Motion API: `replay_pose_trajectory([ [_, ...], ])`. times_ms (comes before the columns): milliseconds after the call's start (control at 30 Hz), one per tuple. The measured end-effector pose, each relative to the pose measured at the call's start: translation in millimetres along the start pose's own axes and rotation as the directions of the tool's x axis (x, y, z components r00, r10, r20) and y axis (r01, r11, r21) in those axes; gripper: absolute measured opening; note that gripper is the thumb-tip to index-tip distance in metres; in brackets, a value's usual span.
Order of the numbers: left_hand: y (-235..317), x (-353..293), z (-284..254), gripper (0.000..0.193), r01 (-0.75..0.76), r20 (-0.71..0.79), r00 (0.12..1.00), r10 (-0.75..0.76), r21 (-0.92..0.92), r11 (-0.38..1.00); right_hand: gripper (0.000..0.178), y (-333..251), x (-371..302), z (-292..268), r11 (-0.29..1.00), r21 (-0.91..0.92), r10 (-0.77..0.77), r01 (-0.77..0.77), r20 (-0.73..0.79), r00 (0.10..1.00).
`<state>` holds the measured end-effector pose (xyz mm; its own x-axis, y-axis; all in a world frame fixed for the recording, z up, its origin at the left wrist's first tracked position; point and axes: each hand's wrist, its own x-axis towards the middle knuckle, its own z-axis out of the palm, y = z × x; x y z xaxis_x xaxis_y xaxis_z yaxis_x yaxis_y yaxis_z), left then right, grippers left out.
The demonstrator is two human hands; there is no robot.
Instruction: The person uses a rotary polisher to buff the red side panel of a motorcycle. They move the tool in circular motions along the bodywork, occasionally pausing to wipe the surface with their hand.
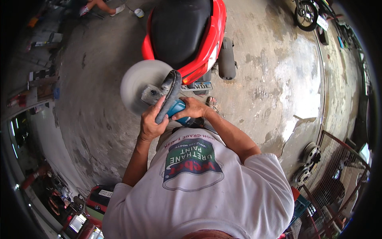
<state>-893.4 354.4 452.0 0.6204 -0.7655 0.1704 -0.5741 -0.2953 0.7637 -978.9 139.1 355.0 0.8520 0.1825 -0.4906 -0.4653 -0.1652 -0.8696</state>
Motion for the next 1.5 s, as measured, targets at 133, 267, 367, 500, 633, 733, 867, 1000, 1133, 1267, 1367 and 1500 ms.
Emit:
replay_pose_trajectory([
  [133, -60, -11, -45, 0.067, 0.143, 0.092, 0.987, -0.132, -0.124, 0.982, 0.105, -31, 37, 34, 0.981, -0.153, 0.099, -0.118, -0.126, 0.987],
  [267, -91, -11, -68, 0.055, 0.327, 0.263, 0.922, -0.285, -0.132, 0.936, 0.110, -34, 58, 63, 0.926, -0.286, 0.177, -0.246, -0.248, 0.953],
  [367, -97, -7, -47, 0.044, 0.386, 0.215, 0.911, -0.352, -0.139, 0.912, 0.110, -33, 54, 67, 0.895, -0.332, 0.201, -0.298, -0.296, 0.934],
  [500, -64, -11, -16, 0.037, 0.466, 0.125, 0.885, -0.449, -0.195, 0.863, 0.107, -28, 34, 58, 0.853, -0.429, 0.170, -0.298, -0.311, 0.935],
  [633, -50, -31, 25, 0.038, 0.400, 0.081, 0.917, -0.391, -0.148, 0.905, 0.108, 10, 4, 53, 0.847, -0.463, 0.102, -0.260, -0.338, 0.936],
  [733, -46, -35, 33, 0.038, 0.356, 0.081, 0.934, -0.347, -0.138, 0.924, 0.108, 20, -2, 53, 0.816, -0.488, 0.146, -0.310, -0.345, 0.927],
  [867, -73, -38, 30, 0.040, 0.387, 0.045, 0.920, -0.389, -0.247, 0.888, 0.110, -2, 16, 53, 0.811, -0.490, 0.209, -0.320, -0.267, 0.941],
  [1000, -101, -19, 4, 0.039, 0.361, -0.009, 0.930, -0.367, -0.168, 0.917, 0.110, -19, 53, 59, 0.798, -0.486, 0.246, -0.356, -0.277, 0.929],
  [1133, -128, -2, -27, 0.041, 0.345, -0.040, 0.936, -0.351, -0.110, 0.932, 0.117, -37, 87, 59, 0.813, -0.498, 0.197, -0.302, -0.252, 0.947],
  [1267, -121, 9, -39, 0.039, 0.317, -0.020, 0.945, -0.327, -0.190, 0.929, 0.119, -60, 83, 51, 0.816, -0.495, 0.171, -0.297, -0.284, 0.943],
  [1367, -85, 12, -31, 0.036, 0.321, 0.011, 0.946, -0.325, -0.184, 0.929, 0.117, -51, 61, 38, 0.809, -0.520, 0.143, -0.274, -0.278, 0.950],
  [1500, -31, 32, -19, 0.042, 0.334, 0.168, 0.936, -0.308, -0.155, 0.930, 0.112, -37, 18, 21, 0.869, -0.439, 0.131, -0.226, -0.235, 0.963],
])
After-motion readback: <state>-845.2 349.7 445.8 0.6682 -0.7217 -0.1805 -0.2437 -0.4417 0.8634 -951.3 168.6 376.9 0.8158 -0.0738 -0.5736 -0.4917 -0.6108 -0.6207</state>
